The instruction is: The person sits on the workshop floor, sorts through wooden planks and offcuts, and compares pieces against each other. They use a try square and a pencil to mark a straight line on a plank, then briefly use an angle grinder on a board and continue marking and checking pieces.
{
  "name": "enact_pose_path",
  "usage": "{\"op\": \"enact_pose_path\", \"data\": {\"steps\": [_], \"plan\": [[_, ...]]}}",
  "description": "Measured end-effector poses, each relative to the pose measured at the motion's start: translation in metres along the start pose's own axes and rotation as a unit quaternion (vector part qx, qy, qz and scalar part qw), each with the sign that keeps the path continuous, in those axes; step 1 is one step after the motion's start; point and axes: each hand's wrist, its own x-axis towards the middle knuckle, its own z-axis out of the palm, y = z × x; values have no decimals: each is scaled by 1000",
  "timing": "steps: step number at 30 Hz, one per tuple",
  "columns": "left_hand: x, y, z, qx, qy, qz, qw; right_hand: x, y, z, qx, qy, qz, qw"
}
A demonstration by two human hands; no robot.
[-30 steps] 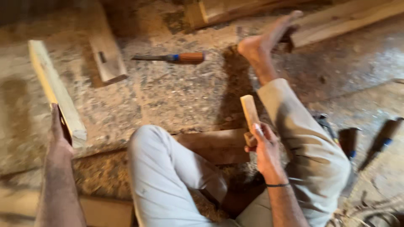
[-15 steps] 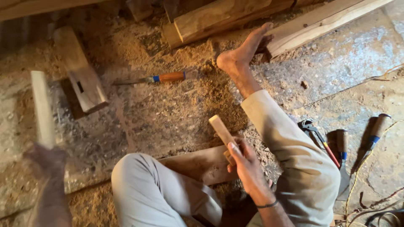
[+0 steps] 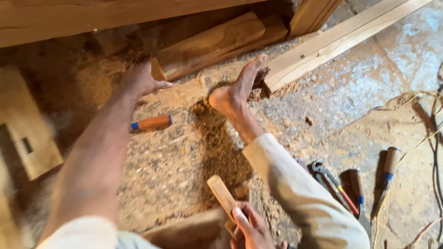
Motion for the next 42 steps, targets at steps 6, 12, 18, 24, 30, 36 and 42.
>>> {"op": "enact_pose_path", "data": {"steps": [6,12,18,24,30,36,42], "plan": [[35,9,23,154,24,-5,988,43,32,-49,-29,9,-23,999],[-27,21,29,82,-29,-51,995,48,39,-41,-35,-16,-100,994],[-106,30,-13,-345,-140,-51,927,16,-10,-7,58,27,2,998],[-293,31,40,-832,-163,-221,483,-29,-44,0,65,66,-78,993],[-456,87,112,-942,-210,61,257,-60,-52,-4,135,13,-94,986],[-465,83,140,-902,-350,5,252,-68,-47,-1,93,13,-104,990],[-499,106,195,-947,-316,-38,51,-51,-43,-6,131,-17,-115,985]]}}
